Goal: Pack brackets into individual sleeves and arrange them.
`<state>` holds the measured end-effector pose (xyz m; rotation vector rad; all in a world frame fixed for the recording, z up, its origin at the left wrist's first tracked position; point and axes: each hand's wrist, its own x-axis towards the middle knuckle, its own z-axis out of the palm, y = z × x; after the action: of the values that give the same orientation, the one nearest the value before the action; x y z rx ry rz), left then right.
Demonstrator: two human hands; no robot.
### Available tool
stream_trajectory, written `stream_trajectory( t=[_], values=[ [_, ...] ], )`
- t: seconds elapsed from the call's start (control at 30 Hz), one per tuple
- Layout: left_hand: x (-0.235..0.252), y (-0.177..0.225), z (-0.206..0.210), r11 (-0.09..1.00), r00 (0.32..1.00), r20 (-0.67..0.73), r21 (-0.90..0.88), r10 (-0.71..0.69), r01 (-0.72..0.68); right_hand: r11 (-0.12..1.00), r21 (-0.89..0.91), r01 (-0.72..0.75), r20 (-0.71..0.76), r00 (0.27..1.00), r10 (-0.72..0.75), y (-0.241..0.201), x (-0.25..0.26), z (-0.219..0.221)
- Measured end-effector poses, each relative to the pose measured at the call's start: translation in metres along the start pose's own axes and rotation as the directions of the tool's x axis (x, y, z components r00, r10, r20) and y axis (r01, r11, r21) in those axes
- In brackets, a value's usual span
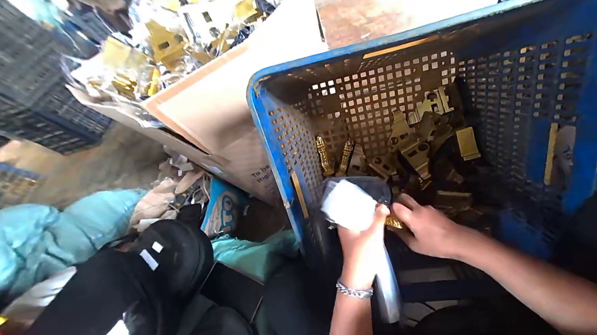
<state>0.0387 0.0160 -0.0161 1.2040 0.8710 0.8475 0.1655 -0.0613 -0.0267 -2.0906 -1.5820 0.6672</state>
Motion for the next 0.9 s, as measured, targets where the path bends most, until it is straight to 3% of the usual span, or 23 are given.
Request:
stream_trajectory(
  t=[0.1,0.2,0.27,0.3,0.37,0.4,0.43,0.47,0.53,0.6,0.63,0.67,0.7,0.73,0.77,0.8,0.83,0.9],
  values=[
    [-0.005,-0.014,0.003,0.946,0.980,0.071,0.259,0.184,-0.196,0.975,0.201,-0.091,-0.043,0.994,0.102,0.002,0.014,0.003],
    [0.003,-0.030,0.000,0.811,0.893,0.027,0.408,0.448,-0.419,0.800,0.582,-0.146,0.079,0.989,0.122,0.000,0.014,-0.010],
    [0.011,-0.032,-0.005,0.825,0.871,-0.105,0.390,0.481,-0.408,0.657,0.748,-0.091,0.048,0.995,0.084,0.002,0.007,-0.021],
    [0.009,-0.029,-0.006,0.846,0.883,-0.117,0.367,0.455,-0.387,0.650,0.759,-0.039,-0.035,0.994,0.100,0.003,0.006,-0.022],
    [-0.007,-0.025,0.000,0.813,0.888,0.061,0.376,0.456,-0.444,0.787,0.616,0.008,-0.163,0.980,0.117,0.011,0.009,-0.022],
    [-0.014,-0.024,0.005,0.789,0.864,0.192,0.352,0.466,-0.504,0.875,0.484,-0.006,-0.158,0.983,0.094,0.014,0.010,-0.024],
    [-0.017,-0.023,0.008,0.791,0.842,0.278,0.300,0.462,-0.533,0.941,0.336,-0.042,-0.072,0.995,0.070,0.014,0.009,-0.031],
    [-0.017,-0.021,0.007,0.834,0.861,0.292,0.253,0.417,-0.490,0.980,0.169,-0.103,0.112,0.990,0.084,0.011,0.009,-0.045],
    [-0.008,-0.012,-0.007,0.958,0.965,0.125,0.149,0.228,-0.246,0.994,-0.086,-0.074,0.470,0.876,0.106,0.008,0.013,-0.074],
    [0.004,-0.005,-0.032,0.998,0.998,-0.038,-0.023,0.053,-0.054,0.997,0.053,0.059,0.544,0.835,-0.079,0.007,0.009,-0.108],
    [0.009,-0.004,-0.040,0.997,0.995,-0.104,-0.072,0.005,-0.012,0.954,0.264,0.143,0.414,0.877,-0.246,0.011,0.005,-0.125],
    [0.011,-0.004,-0.043,0.996,0.988,-0.152,-0.084,-0.013,0.000,0.832,0.495,0.249,0.167,0.913,-0.372,0.014,0.005,-0.135],
    [0.011,-0.005,-0.045,0.998,0.987,-0.161,-0.062,-0.008,-0.002,0.640,0.690,0.336,-0.099,0.921,-0.377,0.011,0.009,-0.140],
    [0.009,-0.007,-0.042,1.000,0.987,-0.159,-0.017,0.010,-0.013,0.441,0.805,0.397,-0.300,0.913,-0.275,0.002,0.016,-0.142],
    [0.008,-0.009,-0.037,0.999,0.987,-0.160,0.045,0.026,-0.019,0.335,0.839,0.428,-0.391,0.904,-0.174,-0.006,0.025,-0.141],
    [0.005,-0.012,-0.031,0.994,0.988,-0.150,0.110,0.026,-0.009,0.378,0.836,0.398,-0.387,0.916,-0.108,-0.011,0.031,-0.135],
    [0.004,-0.015,-0.024,0.987,0.990,-0.138,0.164,0.026,-0.003,0.503,0.806,0.311,-0.312,0.946,-0.085,-0.014,0.033,-0.119],
    [0.002,-0.026,-0.012,0.983,0.994,-0.080,0.175,0.077,-0.062,0.786,0.611,0.090,0.008,0.993,-0.119,-0.013,0.027,-0.071]
  ],
)
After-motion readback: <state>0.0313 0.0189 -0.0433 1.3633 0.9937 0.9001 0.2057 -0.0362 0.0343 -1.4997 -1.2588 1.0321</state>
